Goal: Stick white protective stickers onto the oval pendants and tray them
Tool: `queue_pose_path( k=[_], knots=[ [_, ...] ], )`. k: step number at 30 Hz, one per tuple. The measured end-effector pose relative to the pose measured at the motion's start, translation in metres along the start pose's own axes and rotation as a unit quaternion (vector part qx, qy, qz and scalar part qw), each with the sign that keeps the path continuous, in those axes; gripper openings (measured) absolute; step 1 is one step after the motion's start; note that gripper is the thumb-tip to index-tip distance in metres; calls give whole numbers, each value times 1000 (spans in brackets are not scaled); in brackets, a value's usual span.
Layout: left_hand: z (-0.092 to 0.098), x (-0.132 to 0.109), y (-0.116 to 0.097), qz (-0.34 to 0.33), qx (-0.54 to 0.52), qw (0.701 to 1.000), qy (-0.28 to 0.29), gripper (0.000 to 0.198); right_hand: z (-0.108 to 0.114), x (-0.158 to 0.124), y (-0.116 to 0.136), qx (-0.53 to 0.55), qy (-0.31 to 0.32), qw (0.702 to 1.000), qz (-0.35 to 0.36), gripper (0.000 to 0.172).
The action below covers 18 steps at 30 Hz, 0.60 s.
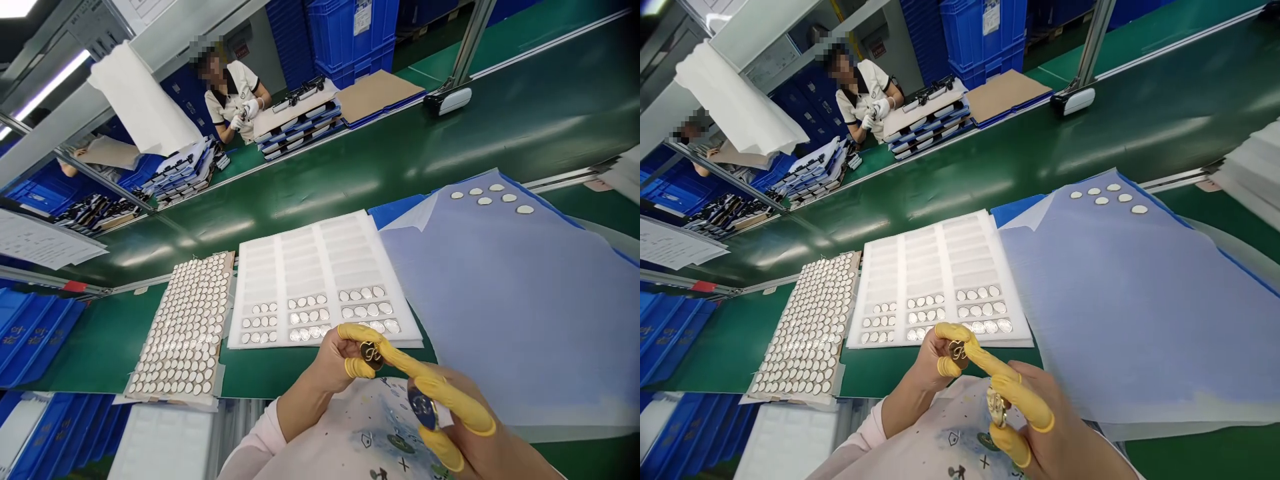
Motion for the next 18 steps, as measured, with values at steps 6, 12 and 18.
queue_pose_path(
  k=[6, 12, 18],
  knots=[
    [8, -4, -6, -14, -16, 1000, -7, 46, -18, 39, 20, -47, 81, 991, 91, 16],
    [15, -7, -1, -16, -12, 1000, -9, 51, -20, 19, 15, 101, 53, 992, 58, 39],
    [18, -8, -5, -38, -14, 999, 5, 55, -14, -5, -12, 137, -60, 987, -58, 32]
  ],
)
Point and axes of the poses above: each hand's wrist, its own x-axis towards the middle knuckle, its own z-axis out of the back of the hand, y = z × x, the point moved 7 cm from there along x, towards the middle knuckle, and after that the axes turned 15 degrees about z, right-handed, at the moved point
